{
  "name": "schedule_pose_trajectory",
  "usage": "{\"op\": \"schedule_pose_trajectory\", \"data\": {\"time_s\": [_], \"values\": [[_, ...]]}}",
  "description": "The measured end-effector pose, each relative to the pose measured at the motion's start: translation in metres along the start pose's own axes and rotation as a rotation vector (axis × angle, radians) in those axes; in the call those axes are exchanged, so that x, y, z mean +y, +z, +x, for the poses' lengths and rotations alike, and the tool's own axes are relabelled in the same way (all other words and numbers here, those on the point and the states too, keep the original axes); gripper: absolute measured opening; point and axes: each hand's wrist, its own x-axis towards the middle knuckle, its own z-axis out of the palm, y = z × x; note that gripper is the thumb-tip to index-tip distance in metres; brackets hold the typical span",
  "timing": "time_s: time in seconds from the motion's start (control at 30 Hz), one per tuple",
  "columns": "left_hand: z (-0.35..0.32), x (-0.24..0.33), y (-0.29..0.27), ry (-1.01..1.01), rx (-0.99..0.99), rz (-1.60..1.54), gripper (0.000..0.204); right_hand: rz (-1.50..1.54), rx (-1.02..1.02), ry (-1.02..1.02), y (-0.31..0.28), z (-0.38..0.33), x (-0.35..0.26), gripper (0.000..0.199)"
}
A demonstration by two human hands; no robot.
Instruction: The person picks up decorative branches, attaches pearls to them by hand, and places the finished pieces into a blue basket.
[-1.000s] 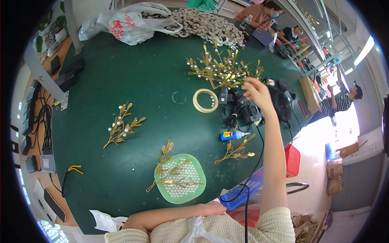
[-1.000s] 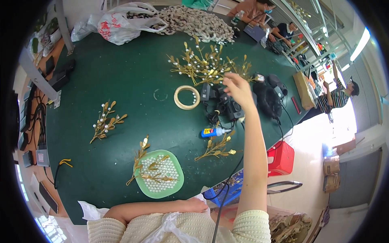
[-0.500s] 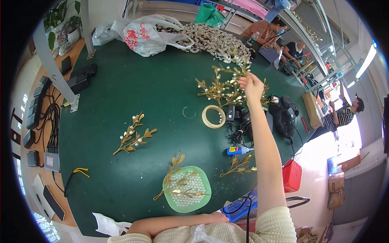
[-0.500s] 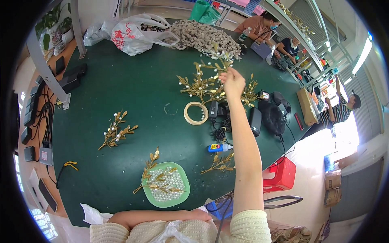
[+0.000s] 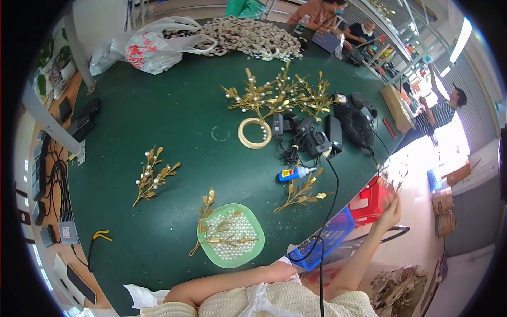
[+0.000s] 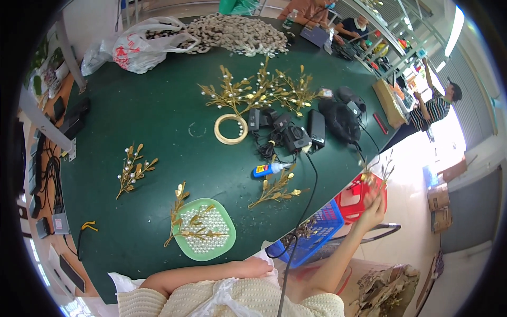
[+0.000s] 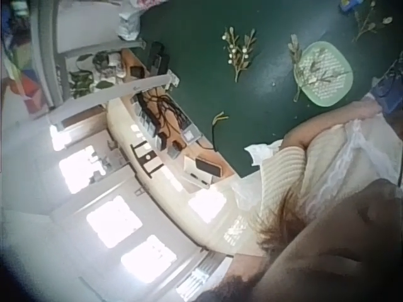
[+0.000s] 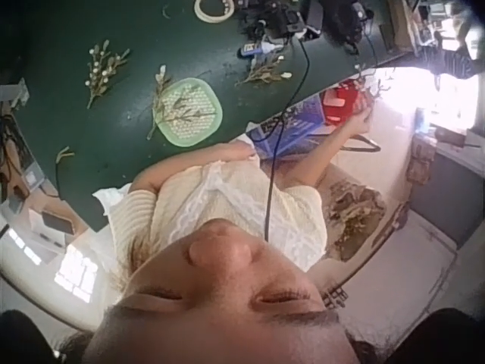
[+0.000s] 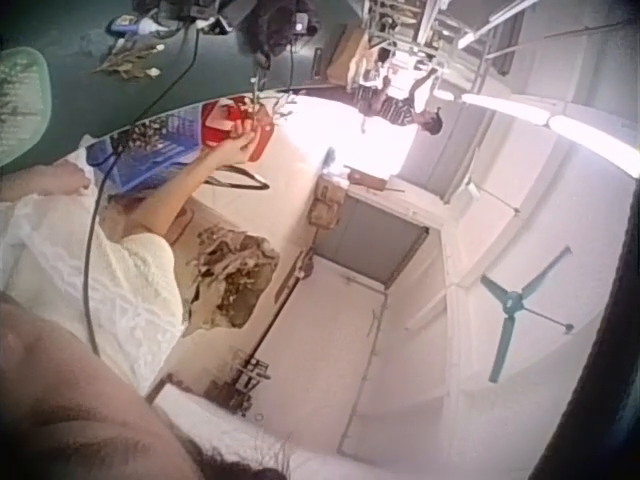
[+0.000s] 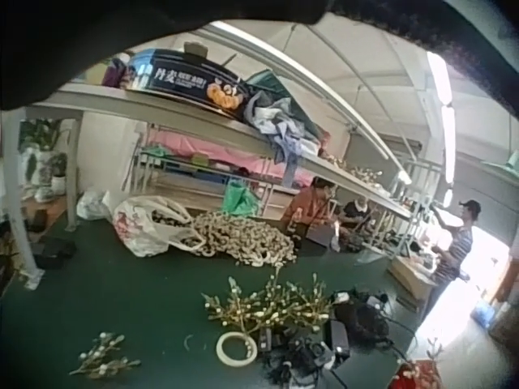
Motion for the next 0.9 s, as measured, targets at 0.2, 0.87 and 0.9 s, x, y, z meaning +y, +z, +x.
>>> {"op": "schedule_pose_trajectory", "data": {"time_s": [0.2,0.87,0.9], "values": [[-0.006,0.010,-0.006,-0.045,-0.023,0.009,0.023,-0.146,-0.002,0.350,-0.113,-0.052,0.156,0.027],[0.002,-0.003,0.006,0.026,0.028,-0.039,0.021,-0.082,-0.592,0.096,0.118,0.019,0.035,0.021],[0.002,-0.003,0.003,0.016,0.031,-0.066,0.021,-0.125,-0.737,0.031,0.155,0.007,0.007,0.021]]}}
